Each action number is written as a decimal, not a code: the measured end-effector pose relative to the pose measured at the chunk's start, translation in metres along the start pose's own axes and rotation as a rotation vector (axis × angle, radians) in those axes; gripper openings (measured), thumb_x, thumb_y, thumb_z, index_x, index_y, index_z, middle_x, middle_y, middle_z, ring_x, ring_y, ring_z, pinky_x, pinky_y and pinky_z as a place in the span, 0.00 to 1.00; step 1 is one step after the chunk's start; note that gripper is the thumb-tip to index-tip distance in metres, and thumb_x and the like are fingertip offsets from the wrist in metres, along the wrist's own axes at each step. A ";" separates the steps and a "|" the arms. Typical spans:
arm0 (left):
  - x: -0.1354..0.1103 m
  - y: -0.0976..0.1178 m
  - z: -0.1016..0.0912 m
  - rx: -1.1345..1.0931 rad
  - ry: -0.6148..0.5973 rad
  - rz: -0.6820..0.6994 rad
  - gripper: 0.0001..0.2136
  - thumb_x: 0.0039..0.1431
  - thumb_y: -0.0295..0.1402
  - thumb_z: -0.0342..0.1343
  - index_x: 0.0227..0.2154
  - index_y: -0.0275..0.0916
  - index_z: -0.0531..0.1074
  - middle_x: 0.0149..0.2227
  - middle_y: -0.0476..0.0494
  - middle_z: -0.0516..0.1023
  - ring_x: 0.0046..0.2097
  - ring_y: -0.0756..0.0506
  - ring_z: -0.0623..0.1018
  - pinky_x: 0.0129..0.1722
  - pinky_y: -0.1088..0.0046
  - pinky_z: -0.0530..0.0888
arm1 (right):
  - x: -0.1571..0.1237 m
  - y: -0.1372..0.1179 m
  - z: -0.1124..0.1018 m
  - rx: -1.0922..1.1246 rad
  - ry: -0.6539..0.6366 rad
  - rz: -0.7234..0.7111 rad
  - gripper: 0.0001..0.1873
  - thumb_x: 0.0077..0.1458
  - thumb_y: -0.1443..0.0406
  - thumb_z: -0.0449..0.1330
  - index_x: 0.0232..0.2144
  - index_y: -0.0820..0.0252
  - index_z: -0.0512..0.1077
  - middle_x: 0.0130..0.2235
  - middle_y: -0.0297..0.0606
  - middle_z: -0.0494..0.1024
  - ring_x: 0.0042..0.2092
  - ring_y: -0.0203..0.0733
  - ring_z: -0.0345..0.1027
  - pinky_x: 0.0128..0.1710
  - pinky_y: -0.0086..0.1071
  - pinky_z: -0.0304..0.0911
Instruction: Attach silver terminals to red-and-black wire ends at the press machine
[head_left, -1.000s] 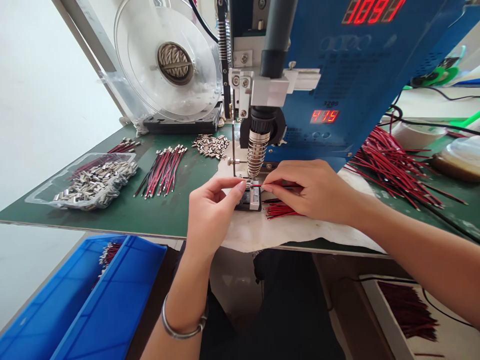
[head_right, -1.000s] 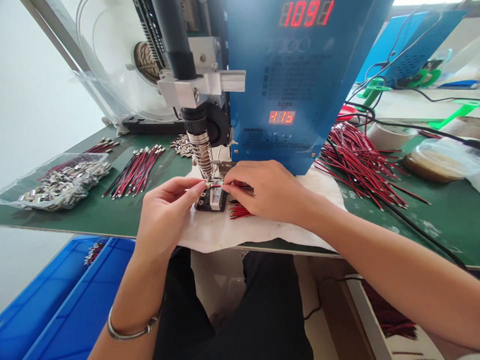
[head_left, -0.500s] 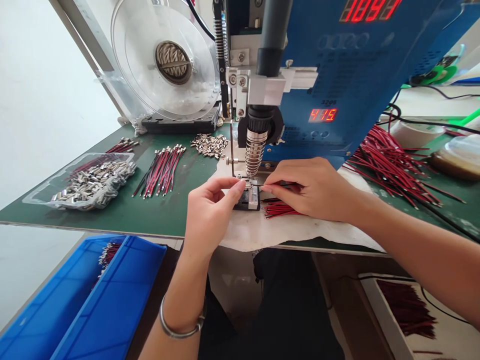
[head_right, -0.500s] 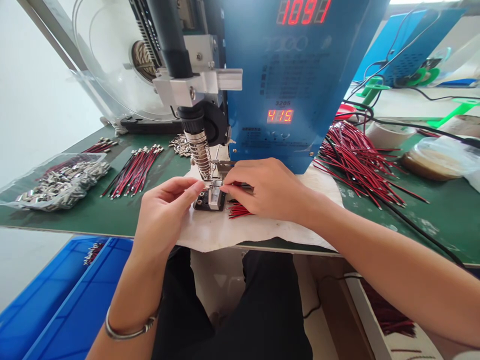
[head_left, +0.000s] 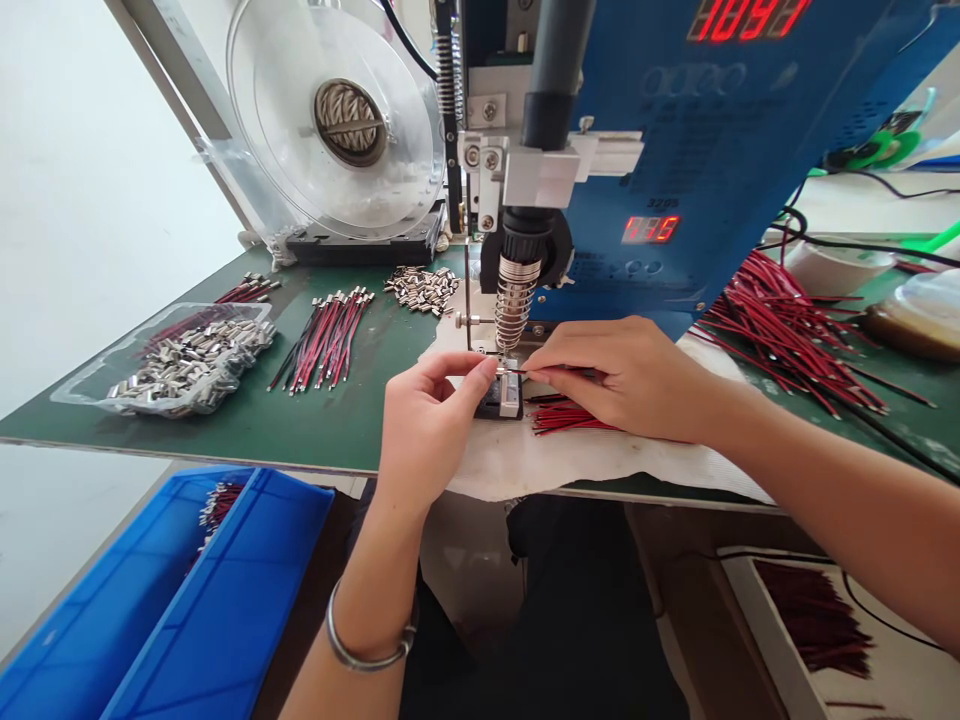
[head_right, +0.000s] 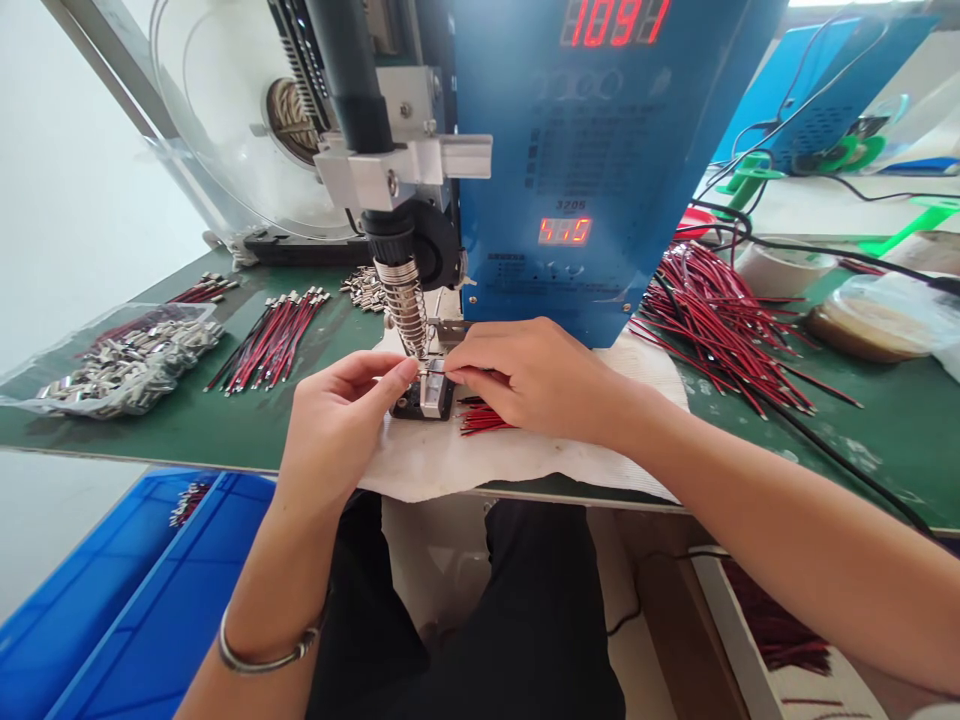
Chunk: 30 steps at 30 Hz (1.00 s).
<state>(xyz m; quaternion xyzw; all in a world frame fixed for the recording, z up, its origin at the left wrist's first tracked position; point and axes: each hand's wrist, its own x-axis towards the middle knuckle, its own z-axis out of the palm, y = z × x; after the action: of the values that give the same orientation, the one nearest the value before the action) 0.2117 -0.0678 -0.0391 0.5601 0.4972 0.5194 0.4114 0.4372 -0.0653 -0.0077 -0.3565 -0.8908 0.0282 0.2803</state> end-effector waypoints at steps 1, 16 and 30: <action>0.000 0.000 0.000 0.002 0.000 0.001 0.09 0.59 0.41 0.73 0.31 0.41 0.88 0.29 0.46 0.81 0.30 0.48 0.71 0.27 0.70 0.61 | 0.000 0.000 0.000 0.003 0.003 0.000 0.16 0.75 0.64 0.56 0.43 0.55 0.85 0.39 0.38 0.87 0.37 0.43 0.79 0.38 0.34 0.68; -0.003 0.011 -0.015 0.068 0.049 0.101 0.12 0.65 0.44 0.69 0.32 0.42 0.85 0.23 0.50 0.74 0.23 0.50 0.61 0.24 0.69 0.56 | 0.000 0.001 0.001 -0.016 -0.010 0.007 0.15 0.75 0.65 0.56 0.42 0.54 0.84 0.39 0.39 0.88 0.38 0.45 0.81 0.38 0.36 0.68; 0.013 0.000 -0.052 0.163 -0.108 0.076 0.18 0.65 0.39 0.65 0.19 0.42 0.77 0.23 0.46 0.76 0.26 0.47 0.69 0.31 0.68 0.66 | -0.001 0.001 0.002 -0.014 0.004 0.009 0.15 0.75 0.64 0.56 0.42 0.55 0.84 0.39 0.39 0.87 0.37 0.44 0.80 0.38 0.35 0.69</action>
<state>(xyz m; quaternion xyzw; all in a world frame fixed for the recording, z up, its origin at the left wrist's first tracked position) 0.1593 -0.0583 -0.0308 0.6374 0.4932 0.4614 0.3708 0.4371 -0.0647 -0.0100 -0.3625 -0.8889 0.0223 0.2793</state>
